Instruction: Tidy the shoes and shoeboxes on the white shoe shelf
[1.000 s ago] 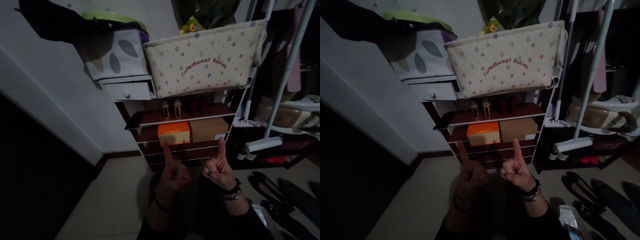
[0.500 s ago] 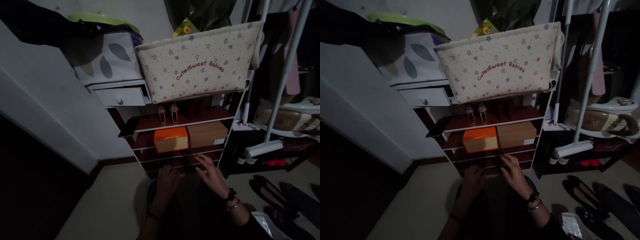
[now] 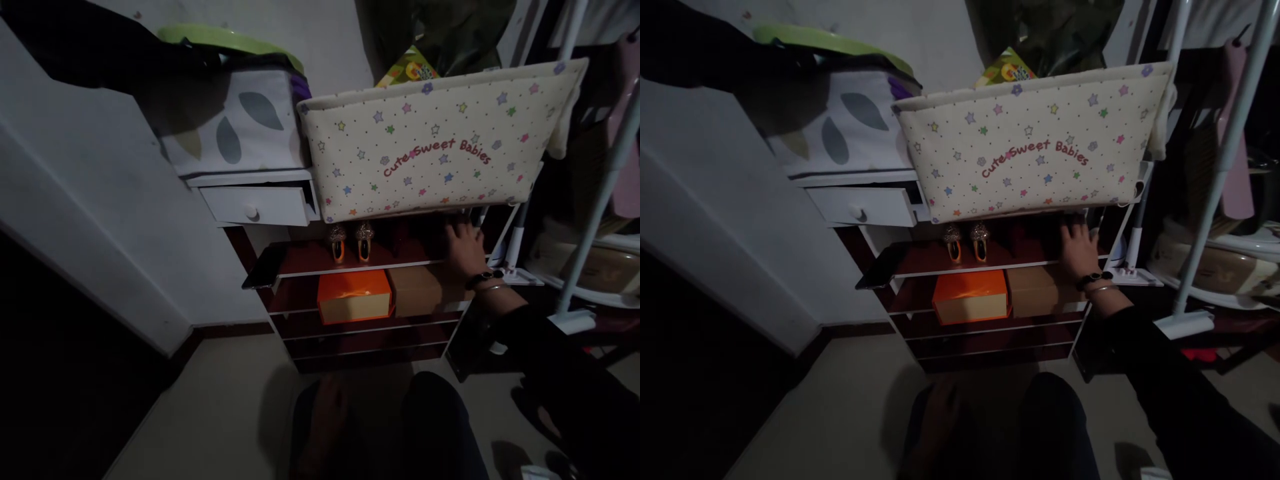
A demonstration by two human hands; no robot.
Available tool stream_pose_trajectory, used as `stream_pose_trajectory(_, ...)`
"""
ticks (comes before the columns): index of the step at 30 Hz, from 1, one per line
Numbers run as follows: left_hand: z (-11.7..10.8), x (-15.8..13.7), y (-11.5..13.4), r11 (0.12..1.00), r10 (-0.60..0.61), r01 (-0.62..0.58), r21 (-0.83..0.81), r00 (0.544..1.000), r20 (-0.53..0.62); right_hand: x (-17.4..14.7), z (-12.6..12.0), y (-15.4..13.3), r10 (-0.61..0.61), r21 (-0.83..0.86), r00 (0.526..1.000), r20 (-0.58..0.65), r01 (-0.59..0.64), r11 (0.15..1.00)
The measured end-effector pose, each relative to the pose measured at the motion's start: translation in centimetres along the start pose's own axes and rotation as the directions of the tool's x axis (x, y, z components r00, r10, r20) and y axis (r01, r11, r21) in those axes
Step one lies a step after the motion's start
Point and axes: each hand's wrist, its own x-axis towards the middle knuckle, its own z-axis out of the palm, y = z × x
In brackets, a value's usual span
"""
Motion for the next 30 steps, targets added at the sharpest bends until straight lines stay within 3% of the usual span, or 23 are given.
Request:
stream_pose_trajectory(2,-2.6,5.1,1.3,0.993,0.109,-0.117,-0.017,0.964,-0.242,-0.8,0.1,-0.4,0.089,0.018,0.995,-0.047,-0.088,0.996)
stream_pose_trajectory(3,-4.2,8.4,2.3,0.991,0.115,-0.134,-0.03,0.93,-0.35,-1.1,-0.1,-1.1,0.044,0.029,0.995,-0.085,-0.042,0.999)
stream_pose_trajectory(4,-5.8,12.0,3.6,0.984,0.144,-0.178,-0.025,0.863,-0.484,-1.1,-0.2,-2.2,-0.069,0.032,0.989,-0.132,0.074,0.997)
stream_pose_trajectory(5,-7.4,15.6,4.9,0.98,0.162,-0.198,-0.007,0.823,-0.545,-0.9,-0.5,-3.4,-0.232,0.021,0.956,-0.177,0.24,0.971)
stream_pose_trajectory(6,-8.7,19.3,6.1,0.978,0.186,-0.209,0.025,0.804,-0.564,-0.6,-0.7,-4.7,-0.406,-0.006,0.891,-0.204,0.413,0.911)
stream_pose_trajectory(8,-10.5,25.8,8.1,0.934,0.358,-0.308,0.183,0.814,-0.458,0.6,-1.0,-6.7,-0.633,-0.068,0.755,-0.171,0.632,0.772)
stream_pose_trajectory(9,-11.0,28.5,8.6,0.902,0.416,-0.328,0.279,0.833,-0.365,1.2,-1.1,-7.2,-0.672,-0.083,0.729,-0.128,0.667,0.74)
stream_pose_trajectory(10,-11.4,30.7,8.8,0.896,0.387,-0.287,0.338,0.879,-0.28,1.8,-1.1,-7.2,-0.664,-0.086,0.743,-0.087,0.659,0.748)
stream_pose_trajectory(12,-11.7,33.8,8.0,0.91,0.296,-0.225,0.349,0.941,-0.163,2.6,-0.9,-6.0,-0.55,-0.074,0.834,-0.036,0.547,0.834)
stream_pose_trajectory(14,-11.9,34.9,5.9,0.925,0.249,-0.206,0.32,0.963,-0.101,2.8,-0.4,-3.6,-0.377,-0.06,0.926,-0.011,0.375,0.925)
stream_pose_trajectory(16,-12.1,34.2,3.4,0.953,0.21,-0.151,0.262,0.954,-0.214,2.4,0.4,-1.2,-0.196,-0.046,0.979,0.047,0.198,0.979)
stream_pose_trajectory(18,-12.1,32.5,1.2,0.986,0.119,-0.063,0.151,0.909,-0.399,1.8,1.4,0.5,-0.078,-0.011,0.988,0.135,0.081,0.997)
stream_pose_trajectory(21,-11.6,29.6,-0.7,0.997,-0.071,0.074,-0.013,0.884,-0.461,1.1,2.6,1.0,-0.013,0.064,0.984,0.18,0.001,0.998)
stream_pose_trajectory(23,-11.0,28.5,-0.9,0.995,-0.085,0.097,0.008,0.905,-0.416,0.6,2.8,0.2,0.015,0.097,0.99,0.138,-0.028,0.995)
stream_pose_trajectory(26,-10.6,28.2,-0.4,0.983,-0.007,0.073,0.166,0.929,-0.37,-1.0,2.3,-1.2,0.001,0.168,1.0,0.01,-0.002,0.986)
stream_pose_trajectory(28,-10.9,28.2,0.3,0.969,0.018,0.076,0.233,0.926,-0.377,-3.4,1.7,-1.9,-0.043,0.246,0.989,-0.141,0.077,0.966)
stream_pose_trajectory(30,-11.4,27.6,1.4,0.969,0.051,0.056,0.239,0.908,-0.417,-7.0,1.5,-2.3,-0.045,0.339,0.947,-0.318,0.158,0.928)
